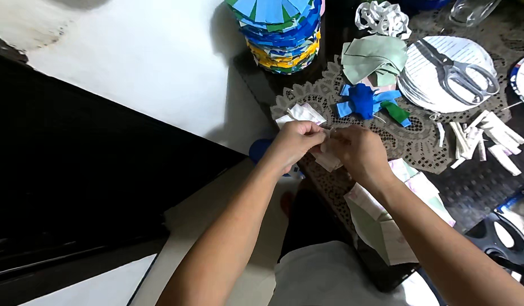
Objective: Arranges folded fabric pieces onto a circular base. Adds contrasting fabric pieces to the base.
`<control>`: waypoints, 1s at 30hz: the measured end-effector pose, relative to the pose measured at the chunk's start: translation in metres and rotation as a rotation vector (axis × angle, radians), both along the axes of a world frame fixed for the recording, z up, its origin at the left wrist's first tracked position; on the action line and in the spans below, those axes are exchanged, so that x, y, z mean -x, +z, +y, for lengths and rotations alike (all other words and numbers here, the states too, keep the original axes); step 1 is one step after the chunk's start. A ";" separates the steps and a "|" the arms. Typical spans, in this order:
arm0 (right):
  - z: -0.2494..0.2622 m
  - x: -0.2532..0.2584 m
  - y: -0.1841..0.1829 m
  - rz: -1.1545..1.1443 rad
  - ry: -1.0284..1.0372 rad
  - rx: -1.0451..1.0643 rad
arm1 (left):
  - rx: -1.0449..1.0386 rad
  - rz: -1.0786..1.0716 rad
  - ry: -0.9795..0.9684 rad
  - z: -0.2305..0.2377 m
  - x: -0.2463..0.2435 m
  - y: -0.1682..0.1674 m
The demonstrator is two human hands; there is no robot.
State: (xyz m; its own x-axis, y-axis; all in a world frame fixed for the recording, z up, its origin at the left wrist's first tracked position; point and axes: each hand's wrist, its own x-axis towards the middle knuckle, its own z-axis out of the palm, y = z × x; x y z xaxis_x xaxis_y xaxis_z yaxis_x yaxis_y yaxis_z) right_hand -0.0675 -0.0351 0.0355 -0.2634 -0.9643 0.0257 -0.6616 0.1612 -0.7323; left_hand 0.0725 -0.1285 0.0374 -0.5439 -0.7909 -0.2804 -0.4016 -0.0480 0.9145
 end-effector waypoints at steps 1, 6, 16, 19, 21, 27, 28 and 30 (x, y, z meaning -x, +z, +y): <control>-0.001 0.000 0.001 0.008 0.001 -0.002 | 0.013 -0.008 0.002 0.000 0.000 0.000; -0.003 0.001 0.003 0.011 -0.009 -0.031 | 0.050 -0.009 -0.011 0.005 -0.003 0.001; 0.000 0.005 0.001 -0.038 0.022 -0.002 | 0.310 -0.091 -0.080 0.010 -0.007 0.000; 0.002 0.007 0.001 -0.041 0.039 0.005 | 0.327 -0.112 -0.071 0.010 -0.004 0.000; 0.003 0.008 0.000 -0.033 0.048 0.010 | 0.350 -0.136 -0.071 0.010 -0.003 0.000; 0.004 0.010 -0.001 0.027 0.053 0.042 | 0.442 -0.222 -0.082 0.014 0.003 0.006; 0.004 0.011 -0.002 0.036 0.061 0.046 | 0.442 -0.232 -0.085 0.014 0.003 0.006; 0.003 0.013 -0.002 0.047 0.083 0.041 | 0.435 -0.239 -0.094 0.013 0.004 0.007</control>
State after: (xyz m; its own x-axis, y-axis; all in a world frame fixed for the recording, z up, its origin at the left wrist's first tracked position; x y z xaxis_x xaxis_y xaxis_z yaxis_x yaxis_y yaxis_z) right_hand -0.0809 -0.0318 0.0337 -0.1798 -0.9807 0.0764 -0.7051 0.0743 -0.7052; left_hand 0.0686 -0.1152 0.0445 -0.5796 -0.8126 -0.0612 -0.5862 0.3636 0.7240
